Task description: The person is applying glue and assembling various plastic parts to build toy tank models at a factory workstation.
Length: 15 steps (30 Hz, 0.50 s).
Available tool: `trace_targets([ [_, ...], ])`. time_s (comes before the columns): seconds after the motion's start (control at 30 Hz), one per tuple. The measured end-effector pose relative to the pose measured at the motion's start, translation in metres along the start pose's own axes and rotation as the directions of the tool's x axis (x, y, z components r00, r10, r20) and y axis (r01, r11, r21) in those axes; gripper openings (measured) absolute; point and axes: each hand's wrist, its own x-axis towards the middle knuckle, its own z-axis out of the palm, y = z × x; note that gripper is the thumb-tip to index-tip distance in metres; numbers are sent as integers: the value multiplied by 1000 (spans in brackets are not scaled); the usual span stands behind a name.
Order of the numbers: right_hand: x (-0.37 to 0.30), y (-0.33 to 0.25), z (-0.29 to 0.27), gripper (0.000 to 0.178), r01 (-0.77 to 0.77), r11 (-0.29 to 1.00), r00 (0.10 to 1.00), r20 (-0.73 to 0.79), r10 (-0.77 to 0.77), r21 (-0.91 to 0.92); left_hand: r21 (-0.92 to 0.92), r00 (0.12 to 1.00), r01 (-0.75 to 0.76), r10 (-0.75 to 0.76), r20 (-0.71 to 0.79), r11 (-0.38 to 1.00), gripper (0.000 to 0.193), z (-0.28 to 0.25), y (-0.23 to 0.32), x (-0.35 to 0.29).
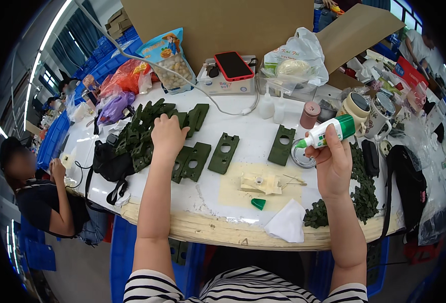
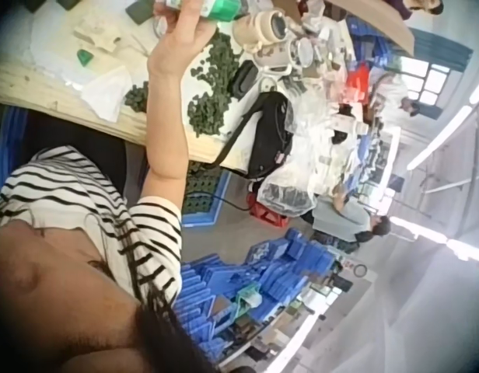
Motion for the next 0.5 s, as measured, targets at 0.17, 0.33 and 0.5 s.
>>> trace_targets([
  [0.17, -2, -4, 1, 24, 6, 1000, 1000, -17, -6, 17, -21, 1000, 3, -3, 15, 1000, 24, 7, -10, -1],
  [0.33, -1, -4, -1, 23, 25, 999, 999, -35, -25, 22, -119, 987, -87, 69, -149, 989, 22, -15, -1, -10],
  [0.5, 6, -22, -13, 20, 361, 924, 916, -138, -377, -127, -443, 976, -203, 141, -168, 873, 19, -59, 20, -47],
])
